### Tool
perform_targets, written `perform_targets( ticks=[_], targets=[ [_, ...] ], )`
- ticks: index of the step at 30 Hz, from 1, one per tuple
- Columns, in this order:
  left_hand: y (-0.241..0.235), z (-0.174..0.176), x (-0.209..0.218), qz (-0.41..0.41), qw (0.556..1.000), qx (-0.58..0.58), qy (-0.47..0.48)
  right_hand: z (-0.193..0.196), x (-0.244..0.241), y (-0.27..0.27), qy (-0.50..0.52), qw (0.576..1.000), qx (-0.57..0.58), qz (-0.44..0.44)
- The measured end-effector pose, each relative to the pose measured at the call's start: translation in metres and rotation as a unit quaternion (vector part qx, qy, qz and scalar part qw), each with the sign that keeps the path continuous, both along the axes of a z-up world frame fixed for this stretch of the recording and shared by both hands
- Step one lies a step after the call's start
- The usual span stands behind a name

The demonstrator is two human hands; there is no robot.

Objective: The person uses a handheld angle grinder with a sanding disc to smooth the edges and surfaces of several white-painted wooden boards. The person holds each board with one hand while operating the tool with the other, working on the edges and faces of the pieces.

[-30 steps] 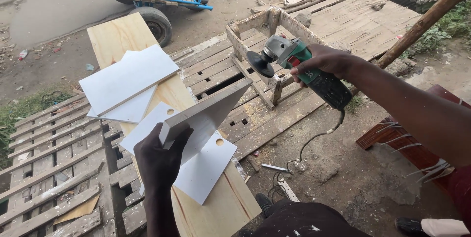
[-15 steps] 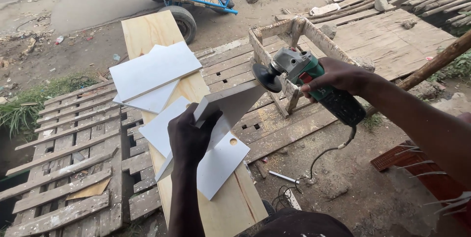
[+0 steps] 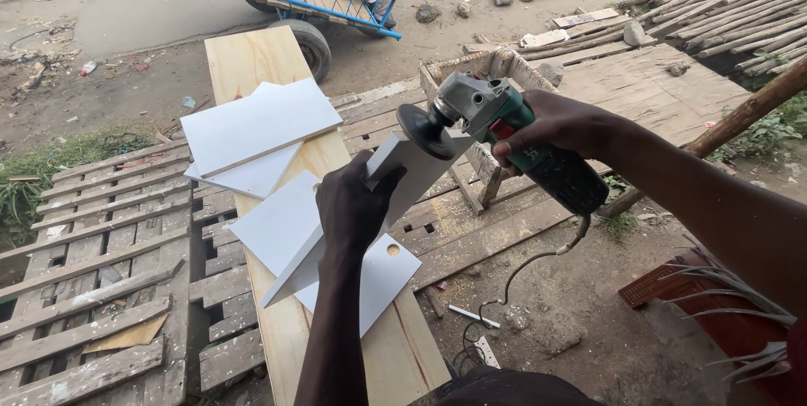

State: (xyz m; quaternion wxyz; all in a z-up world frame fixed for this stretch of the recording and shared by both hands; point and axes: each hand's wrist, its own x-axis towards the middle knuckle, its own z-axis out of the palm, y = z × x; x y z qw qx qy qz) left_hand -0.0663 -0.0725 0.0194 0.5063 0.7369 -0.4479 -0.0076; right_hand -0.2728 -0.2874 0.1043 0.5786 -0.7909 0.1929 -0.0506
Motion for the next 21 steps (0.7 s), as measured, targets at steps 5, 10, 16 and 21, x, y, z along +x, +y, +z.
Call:
perform_targets(
  ticks=[5,10,16,21],
  targets=[
    [-0.011,-0.005,0.008,-0.004,1.0,-0.003,-0.004,0.006,0.001,0.003,-0.002,1.0,-0.006,0.012],
    [-0.013,-0.001,0.008,0.002,1.0,0.004,-0.005,0.017,0.001,0.007,-0.003,1.0,-0.018,0.013],
    [-0.01,-0.006,0.008,-0.009,1.0,0.004,0.015,0.015,0.004,-0.004,0.002,1.0,-0.01,0.005],
    [0.001,0.0,0.009,0.002,1.0,-0.004,0.011,0.006,0.004,-0.011,0.017,1.0,0.001,-0.002]
  ],
)
